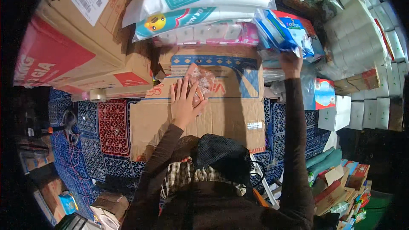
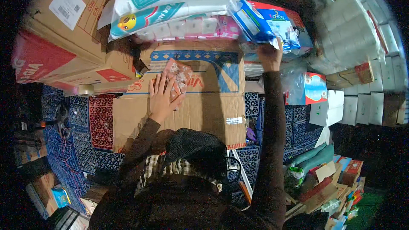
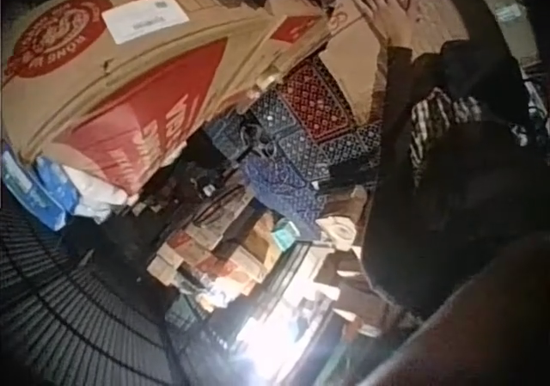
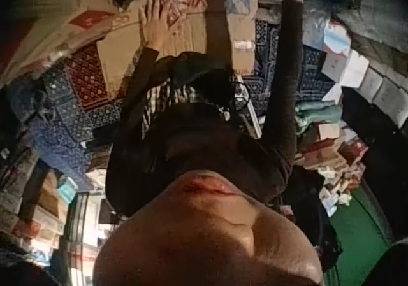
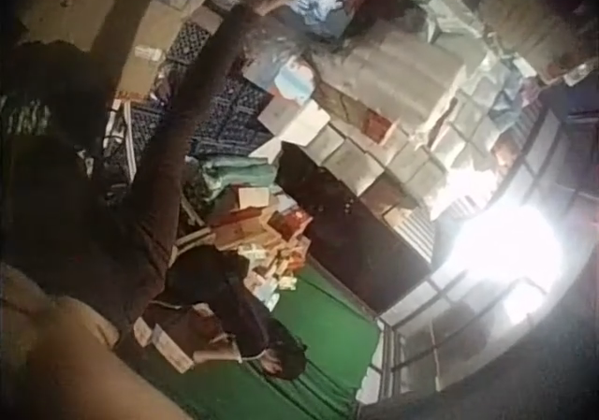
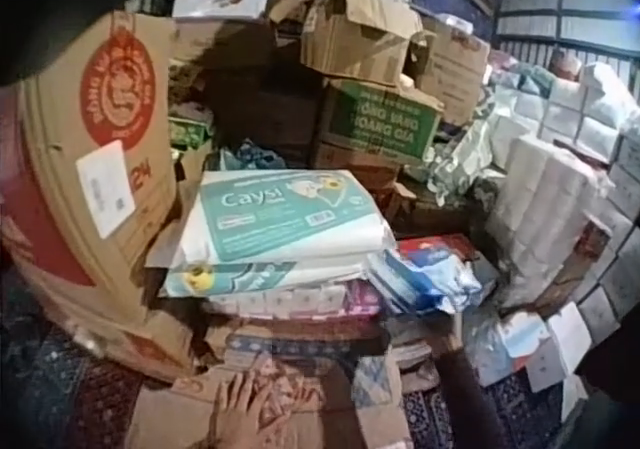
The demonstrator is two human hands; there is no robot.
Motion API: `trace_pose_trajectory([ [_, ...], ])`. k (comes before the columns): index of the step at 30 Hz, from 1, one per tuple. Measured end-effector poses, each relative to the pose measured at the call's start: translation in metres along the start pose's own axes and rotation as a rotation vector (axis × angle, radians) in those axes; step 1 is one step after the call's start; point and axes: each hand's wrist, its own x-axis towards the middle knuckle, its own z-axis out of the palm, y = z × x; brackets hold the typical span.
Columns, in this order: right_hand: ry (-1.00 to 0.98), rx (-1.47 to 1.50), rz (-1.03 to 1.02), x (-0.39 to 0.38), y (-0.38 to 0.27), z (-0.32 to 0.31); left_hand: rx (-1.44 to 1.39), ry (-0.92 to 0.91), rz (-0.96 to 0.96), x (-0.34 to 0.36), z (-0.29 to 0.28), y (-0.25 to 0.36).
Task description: The recorder is using a cloth to wipe dust off various plastic-wrapped consumer packages, such as diapers and tissues, in a storage area.
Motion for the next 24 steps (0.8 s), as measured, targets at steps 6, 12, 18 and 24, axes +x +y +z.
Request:
trace_pose_trajectory([
  [6,0.197,-0.282,-0.130,-0.099,-0.004,0.015,0.016,-0.023,0.028,-0.001,-0.001,-0.003],
  [12,0.523,-0.536,-0.275,-0.172,0.026,-0.018,-0.391,-0.017,-0.150,-0.002,-0.011,-0.001],
  [18,0.037,-0.534,-0.015,-0.198,0.061,-0.054,-0.864,0.295,-0.538,0.005,-0.081,0.026],
  [24,-0.100,-1.174,0.068,-0.141,0.107,-0.018,-0.385,0.308,-0.081,0.025,-0.123,0.056],
])
